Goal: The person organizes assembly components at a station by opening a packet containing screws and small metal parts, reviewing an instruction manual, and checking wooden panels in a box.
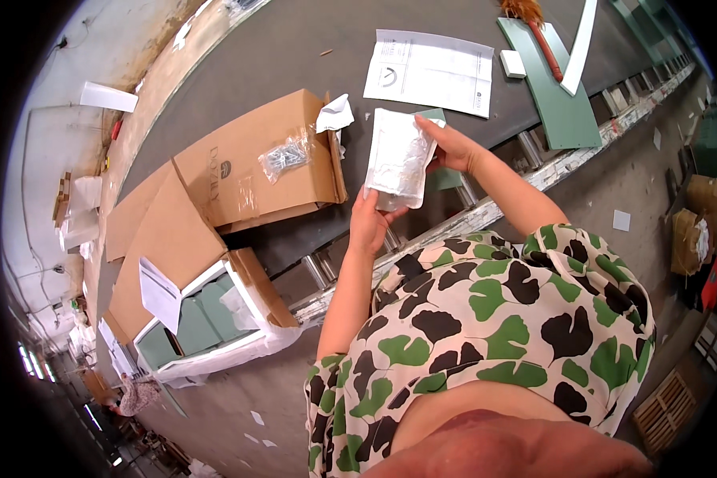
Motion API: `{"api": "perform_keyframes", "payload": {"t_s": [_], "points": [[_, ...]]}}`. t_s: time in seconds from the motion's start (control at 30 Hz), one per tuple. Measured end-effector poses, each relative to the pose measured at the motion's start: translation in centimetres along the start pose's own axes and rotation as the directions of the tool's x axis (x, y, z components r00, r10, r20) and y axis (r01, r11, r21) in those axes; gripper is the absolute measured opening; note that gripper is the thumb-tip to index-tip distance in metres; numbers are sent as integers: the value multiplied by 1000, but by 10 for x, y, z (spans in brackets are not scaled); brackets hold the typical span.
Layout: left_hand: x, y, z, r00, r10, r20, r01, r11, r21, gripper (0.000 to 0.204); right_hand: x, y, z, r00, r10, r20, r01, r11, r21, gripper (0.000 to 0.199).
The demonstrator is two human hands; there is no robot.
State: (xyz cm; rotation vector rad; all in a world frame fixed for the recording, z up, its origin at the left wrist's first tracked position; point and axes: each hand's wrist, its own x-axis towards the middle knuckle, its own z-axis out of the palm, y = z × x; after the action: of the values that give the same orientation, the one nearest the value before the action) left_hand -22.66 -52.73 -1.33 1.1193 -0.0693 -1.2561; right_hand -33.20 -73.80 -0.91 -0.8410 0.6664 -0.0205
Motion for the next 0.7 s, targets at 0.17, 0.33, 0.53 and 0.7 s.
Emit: {"api": "perform_keyframes", "payload": {"t_s": [0.17,0.33,0.53,0.7], "points": [[19,6,0,998,15,-58,-23,989,-145,45,28,-24,-12,994,-81,-71,87,993,85,58],[13,-1,-6,993,-1,-116,-17,987,-157,46,59,-62,-27,963,-210,-169,235,961,147,57],[-2,-20,-28,978,-58,-199,25,986,-167,40,87,-103,2,845,-512,-155,361,759,-543,60],[-8,-24,-36,975,-21,-220,-21,982,-190,39,99,-113,31,704,-708,52,427,363,-828,51]]}}
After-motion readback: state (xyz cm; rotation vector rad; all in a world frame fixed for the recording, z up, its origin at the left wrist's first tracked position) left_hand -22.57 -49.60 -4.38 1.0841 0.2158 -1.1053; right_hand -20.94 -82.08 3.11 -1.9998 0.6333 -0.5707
